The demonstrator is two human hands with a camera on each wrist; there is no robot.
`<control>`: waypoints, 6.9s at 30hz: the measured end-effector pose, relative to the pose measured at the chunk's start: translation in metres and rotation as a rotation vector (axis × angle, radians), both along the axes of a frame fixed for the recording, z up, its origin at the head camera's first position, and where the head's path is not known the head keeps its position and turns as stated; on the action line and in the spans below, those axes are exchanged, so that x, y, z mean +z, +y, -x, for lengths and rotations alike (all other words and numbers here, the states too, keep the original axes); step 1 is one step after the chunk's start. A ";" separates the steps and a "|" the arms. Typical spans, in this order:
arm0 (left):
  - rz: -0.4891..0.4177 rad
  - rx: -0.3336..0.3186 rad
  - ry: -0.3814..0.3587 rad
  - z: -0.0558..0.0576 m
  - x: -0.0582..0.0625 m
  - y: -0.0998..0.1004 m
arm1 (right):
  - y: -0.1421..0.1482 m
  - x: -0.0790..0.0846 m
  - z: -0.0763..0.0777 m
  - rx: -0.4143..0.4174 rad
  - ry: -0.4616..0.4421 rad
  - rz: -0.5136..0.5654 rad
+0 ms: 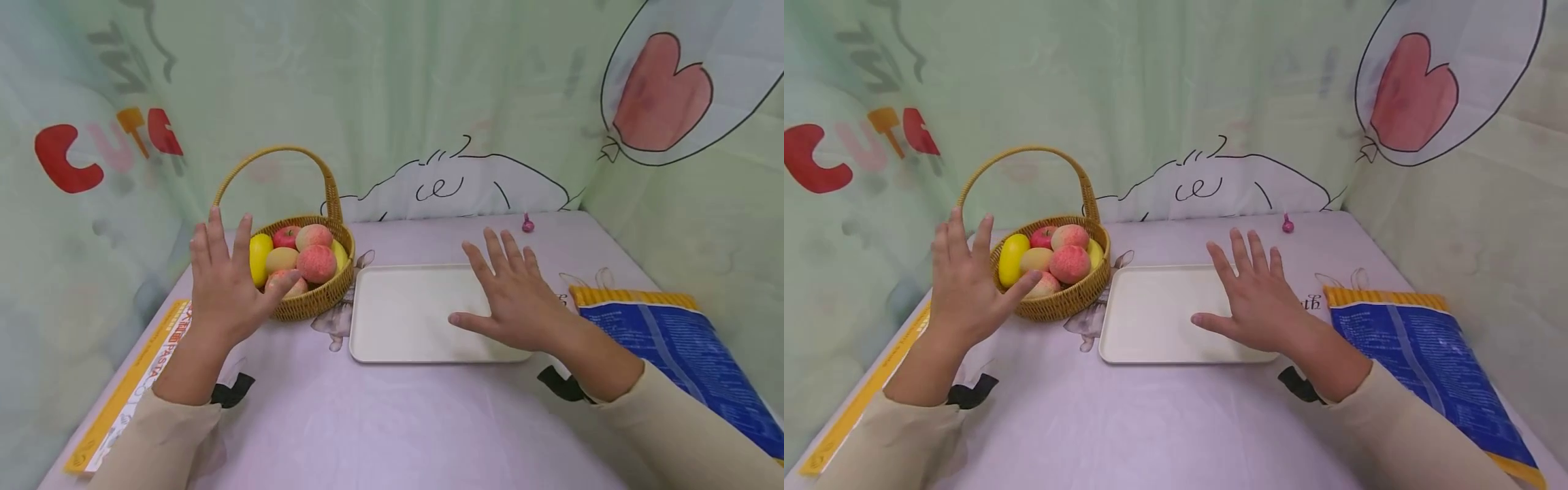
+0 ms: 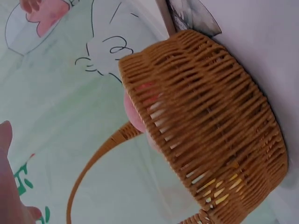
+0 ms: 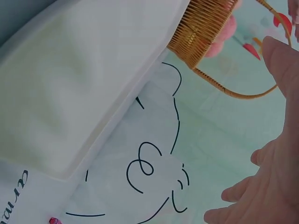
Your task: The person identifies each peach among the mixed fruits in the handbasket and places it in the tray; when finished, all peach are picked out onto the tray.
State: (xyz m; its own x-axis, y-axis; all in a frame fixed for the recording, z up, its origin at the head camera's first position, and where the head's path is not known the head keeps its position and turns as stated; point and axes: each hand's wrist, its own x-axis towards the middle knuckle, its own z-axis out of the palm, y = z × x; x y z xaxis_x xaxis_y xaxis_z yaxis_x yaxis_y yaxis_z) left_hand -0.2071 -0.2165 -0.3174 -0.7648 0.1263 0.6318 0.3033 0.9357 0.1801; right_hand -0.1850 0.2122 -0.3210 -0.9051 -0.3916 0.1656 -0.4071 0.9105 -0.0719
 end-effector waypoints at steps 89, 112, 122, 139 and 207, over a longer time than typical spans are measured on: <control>-1.302 -0.179 -0.516 0.039 -0.017 -0.058 | -0.250 -0.004 0.138 0.134 -0.389 0.272; -1.318 -0.214 -0.489 0.044 -0.016 -0.051 | -0.204 0.020 0.134 0.124 -0.350 0.579; -1.324 -0.197 -0.492 0.043 -0.016 -0.051 | -0.169 0.023 0.132 0.097 -0.354 0.738; -1.319 -0.215 -0.476 0.046 -0.014 -0.052 | -0.125 -0.013 0.134 0.004 -0.354 0.691; -1.290 -0.211 -0.520 0.045 -0.018 -0.056 | -0.203 0.027 0.154 0.129 -0.429 0.537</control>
